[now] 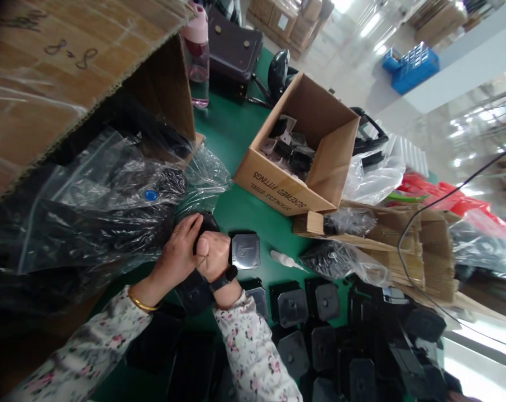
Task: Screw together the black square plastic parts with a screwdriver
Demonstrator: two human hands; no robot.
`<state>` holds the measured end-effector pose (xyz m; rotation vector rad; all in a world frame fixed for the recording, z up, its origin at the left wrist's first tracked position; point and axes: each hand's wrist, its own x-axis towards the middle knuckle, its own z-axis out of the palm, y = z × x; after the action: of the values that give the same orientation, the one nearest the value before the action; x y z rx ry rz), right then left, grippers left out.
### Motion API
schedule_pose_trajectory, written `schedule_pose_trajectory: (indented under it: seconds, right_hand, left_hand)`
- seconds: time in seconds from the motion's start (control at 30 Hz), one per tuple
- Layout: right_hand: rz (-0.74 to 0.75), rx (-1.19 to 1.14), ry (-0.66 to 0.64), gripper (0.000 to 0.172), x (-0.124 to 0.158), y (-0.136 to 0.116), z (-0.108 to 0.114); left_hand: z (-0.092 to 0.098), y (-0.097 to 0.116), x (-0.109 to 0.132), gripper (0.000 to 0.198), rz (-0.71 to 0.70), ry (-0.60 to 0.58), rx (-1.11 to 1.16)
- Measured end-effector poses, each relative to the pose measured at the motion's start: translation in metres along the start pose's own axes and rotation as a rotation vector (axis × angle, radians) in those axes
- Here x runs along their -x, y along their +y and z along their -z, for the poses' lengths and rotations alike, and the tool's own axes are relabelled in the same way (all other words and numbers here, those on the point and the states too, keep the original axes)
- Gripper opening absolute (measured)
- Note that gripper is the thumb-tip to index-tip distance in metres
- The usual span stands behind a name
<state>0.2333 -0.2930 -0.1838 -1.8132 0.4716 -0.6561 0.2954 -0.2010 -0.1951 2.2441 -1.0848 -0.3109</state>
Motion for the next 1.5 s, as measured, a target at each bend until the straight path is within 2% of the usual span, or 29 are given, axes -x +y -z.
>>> schedule_pose_trajectory:
  seconds: [0.07, 0.13, 0.27, 0.37, 0.43, 0.53, 0.63, 0.8, 0.9, 1.0, 1.07, 1.17, 1.23, 1.27, 1.33, 1.4, 1.47, 1.5]
  right_hand:
    - [-0.008, 0.020, -0.011, 0.052, -0.005, -0.001, 0.000]
    - [-0.066, -0.031, 0.047, 0.054, -0.018, -0.004, 0.006]
    - [-0.281, -0.464, 0.259, 0.055, -0.044, -0.020, 0.022]
    - [-0.252, -0.607, 0.327, 0.056, -0.040, -0.027, 0.022]
    - [-0.192, -0.525, 0.311, 0.055, -0.028, -0.025, 0.013]
    - [-0.145, -0.330, 0.212, 0.056, -0.013, -0.015, -0.001]
    - [-0.146, -0.262, 0.123, 0.055, -0.016, -0.014, -0.003]
    - [-0.078, -0.310, 0.243, 0.056, -0.022, -0.020, 0.001]
    - [-0.131, -0.325, 0.258, 0.055, -0.021, -0.015, 0.000]
    - [-0.223, -0.395, 0.345, 0.054, -0.039, -0.006, 0.011]
    - [-0.230, -0.277, 0.419, 0.053, -0.063, 0.003, 0.023]
    - [-0.232, 0.059, 0.367, 0.044, -0.096, 0.011, 0.035]
    - [-0.232, 0.147, 0.294, 0.033, -0.100, 0.006, 0.040]
    - [-0.211, 0.151, 0.274, 0.034, -0.092, -0.001, 0.042]
    - [-0.152, 0.156, 0.234, 0.035, -0.057, -0.024, 0.051]
    - [-0.142, 0.149, 0.169, 0.023, 0.000, -0.052, 0.064]
    - [-0.215, 0.111, 0.097, 0.018, 0.070, -0.078, 0.079]
    - [-0.253, 0.111, 0.100, 0.017, 0.105, -0.088, 0.086]
  left_hand:
    - [0.000, 0.000, 0.000, 0.064, 0.007, -0.006, 0.010]
    - [0.001, 0.000, 0.001, 0.071, 0.018, -0.020, 0.015]
    - [0.003, 0.002, 0.001, 0.088, 0.030, -0.032, 0.025]
    - [0.003, 0.002, 0.000, 0.089, 0.034, -0.030, 0.039]
    - [0.003, 0.001, 0.000, 0.089, 0.043, -0.030, 0.043]
    - [0.002, 0.001, 0.000, 0.082, 0.036, -0.030, 0.047]
    - [0.003, 0.001, -0.001, 0.075, 0.021, -0.018, 0.048]
    - [0.003, 0.001, 0.000, 0.081, 0.021, -0.020, 0.064]
    - [0.001, 0.000, 0.000, 0.081, 0.017, -0.003, 0.076]
    - [0.001, 0.000, 0.001, 0.084, 0.026, -0.011, 0.079]
    - [0.002, 0.001, 0.003, 0.085, 0.025, -0.013, 0.071]
    - [0.004, 0.006, 0.005, 0.073, -0.022, -0.009, 0.003]
    - [0.005, 0.011, 0.006, 0.053, -0.072, -0.023, -0.080]
    - [0.006, 0.014, 0.007, 0.044, -0.099, -0.033, -0.121]
    - [0.006, 0.020, 0.007, 0.037, -0.143, -0.055, -0.182]
    - [0.005, 0.025, 0.007, 0.037, -0.165, -0.068, -0.223]
    - [0.003, 0.027, 0.007, 0.036, -0.176, -0.080, -0.252]
    - [0.002, 0.027, 0.007, 0.035, -0.187, -0.089, -0.263]
